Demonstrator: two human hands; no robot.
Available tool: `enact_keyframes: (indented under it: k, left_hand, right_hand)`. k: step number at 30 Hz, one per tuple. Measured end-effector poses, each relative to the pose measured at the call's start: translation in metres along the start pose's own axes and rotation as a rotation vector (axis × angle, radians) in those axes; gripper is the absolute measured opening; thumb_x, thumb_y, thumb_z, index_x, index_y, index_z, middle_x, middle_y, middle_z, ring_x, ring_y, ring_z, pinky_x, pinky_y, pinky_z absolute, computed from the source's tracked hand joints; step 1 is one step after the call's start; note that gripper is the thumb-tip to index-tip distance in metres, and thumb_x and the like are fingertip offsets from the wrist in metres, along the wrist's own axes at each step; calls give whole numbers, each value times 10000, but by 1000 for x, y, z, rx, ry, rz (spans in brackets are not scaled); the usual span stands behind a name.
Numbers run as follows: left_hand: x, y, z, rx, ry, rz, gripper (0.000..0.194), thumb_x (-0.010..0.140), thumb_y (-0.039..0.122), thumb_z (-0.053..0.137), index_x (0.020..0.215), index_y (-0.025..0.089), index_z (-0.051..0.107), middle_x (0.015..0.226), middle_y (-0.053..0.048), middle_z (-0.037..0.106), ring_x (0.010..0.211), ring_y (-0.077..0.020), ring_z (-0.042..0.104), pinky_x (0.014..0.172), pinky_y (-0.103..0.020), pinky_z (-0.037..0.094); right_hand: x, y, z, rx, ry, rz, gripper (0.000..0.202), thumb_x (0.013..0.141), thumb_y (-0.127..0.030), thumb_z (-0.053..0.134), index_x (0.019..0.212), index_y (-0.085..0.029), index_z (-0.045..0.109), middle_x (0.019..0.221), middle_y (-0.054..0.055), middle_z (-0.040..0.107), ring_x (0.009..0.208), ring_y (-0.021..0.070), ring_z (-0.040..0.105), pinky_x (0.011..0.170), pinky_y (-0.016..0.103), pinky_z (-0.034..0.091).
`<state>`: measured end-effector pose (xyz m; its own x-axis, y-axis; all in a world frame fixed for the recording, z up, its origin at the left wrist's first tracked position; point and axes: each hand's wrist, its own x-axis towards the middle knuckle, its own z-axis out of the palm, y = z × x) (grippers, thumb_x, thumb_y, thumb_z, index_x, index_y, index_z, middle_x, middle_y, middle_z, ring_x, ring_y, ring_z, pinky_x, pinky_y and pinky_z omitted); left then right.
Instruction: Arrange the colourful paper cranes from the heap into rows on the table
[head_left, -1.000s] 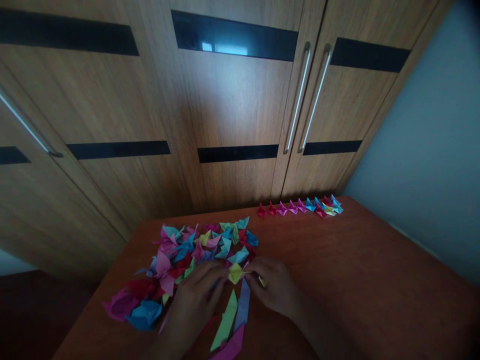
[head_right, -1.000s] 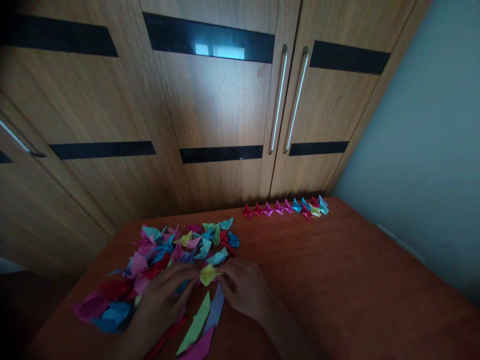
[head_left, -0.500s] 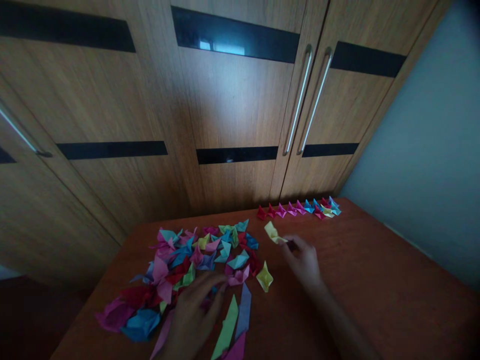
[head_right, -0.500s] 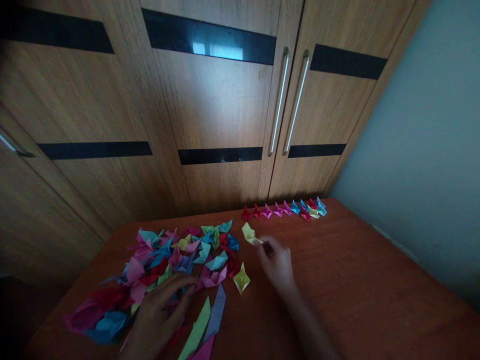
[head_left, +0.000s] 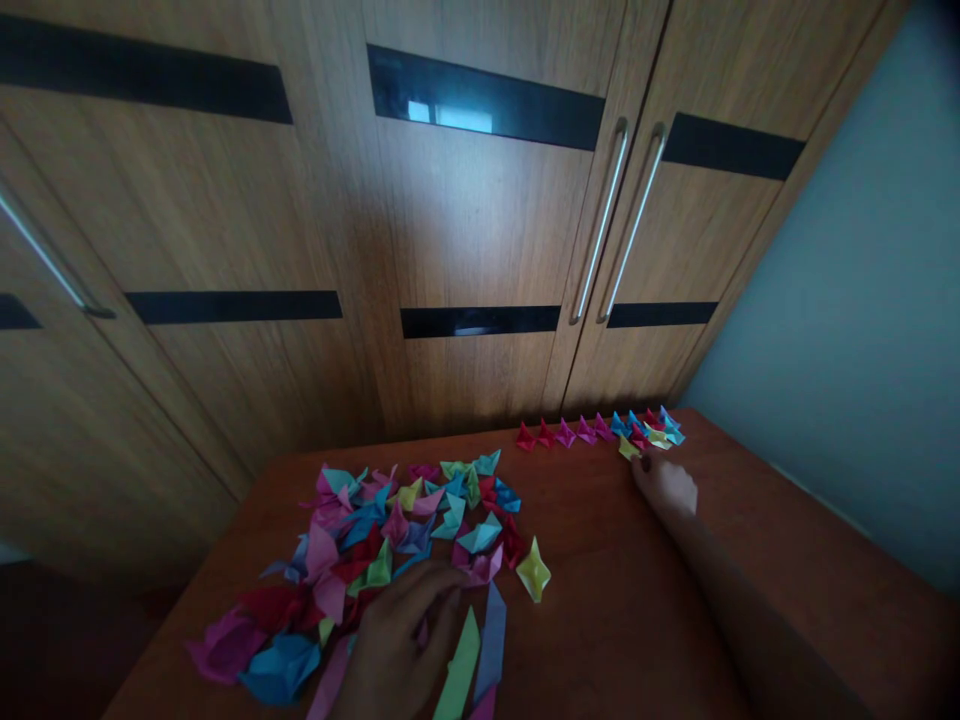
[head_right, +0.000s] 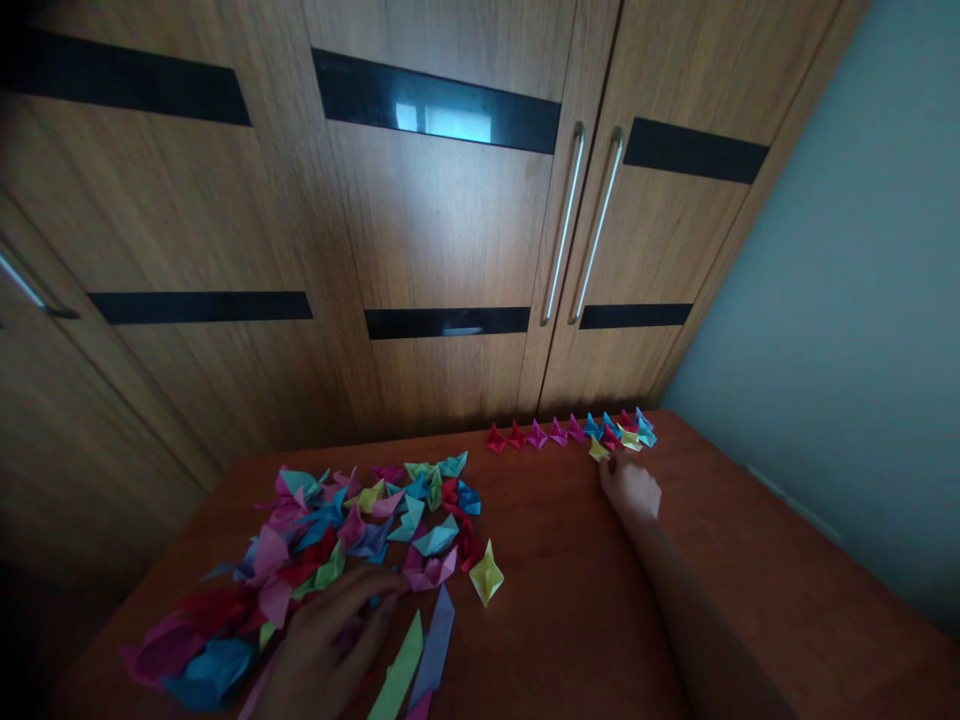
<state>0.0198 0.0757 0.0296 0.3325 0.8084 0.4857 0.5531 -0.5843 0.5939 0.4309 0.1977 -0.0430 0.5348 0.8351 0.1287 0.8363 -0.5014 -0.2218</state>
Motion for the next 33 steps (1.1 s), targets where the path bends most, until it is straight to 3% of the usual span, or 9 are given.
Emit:
enact_keyframes:
  k: [11,17,19,23,28,31,33]
  left_hand:
    - [-2,2,1,1,-34,-38,179,876,176,497,927,257,648,881,-15,706,795,-151,678,698,-221,538]
    - [0,-5,-8,95,-92,-74,213,875,181,489,1010,256,637,969,-31,690,880,-177,661,761,-276,532]
    - [0,-9,-11,136,-107,-82,230,867,176,495,1034,255,632,1000,-38,682,915,-189,653,799,-302,524]
    - [-2,-5,-10,173,-202,-117,243,871,171,478,1033,262,635,971,-35,673,866,-187,653,759,-302,520]
    - [-6,9,-1,159,-265,-138,298,827,109,494,1026,280,636,966,-22,671,865,-185,649,732,-276,504]
    - [-8,13,4,128,-262,-104,272,825,98,477,962,264,644,911,-20,674,827,-175,644,705,-253,494]
    - [-10,15,7,124,-272,-82,244,830,105,465,909,249,645,861,-24,670,772,-168,637,649,-235,481]
  right_hand:
    - [5,-3,2,36,11,-4,381,877,-484,427,1020,-195,631,955,141,668,829,265,647,697,352,455]
    - [-15,13,2,322,362,57,396,865,-483,433,941,-151,636,836,120,682,756,256,632,661,318,427]
    - [-25,7,2,414,376,20,396,858,-474,433,924,-147,646,820,115,684,748,250,627,664,310,425]
    - [-55,-29,0,614,167,-166,402,842,-479,453,905,-141,660,802,96,686,745,225,624,659,283,439]
    - [-101,-78,-13,822,-285,-565,364,859,-484,487,855,-165,661,778,32,665,713,174,599,649,261,462]
    - [-121,-89,-23,891,-533,-713,330,864,-455,520,934,-169,669,798,20,653,717,150,587,646,244,469]
    - [-128,-90,-26,926,-626,-748,343,867,-452,527,998,-165,663,777,16,645,694,140,581,629,241,472]
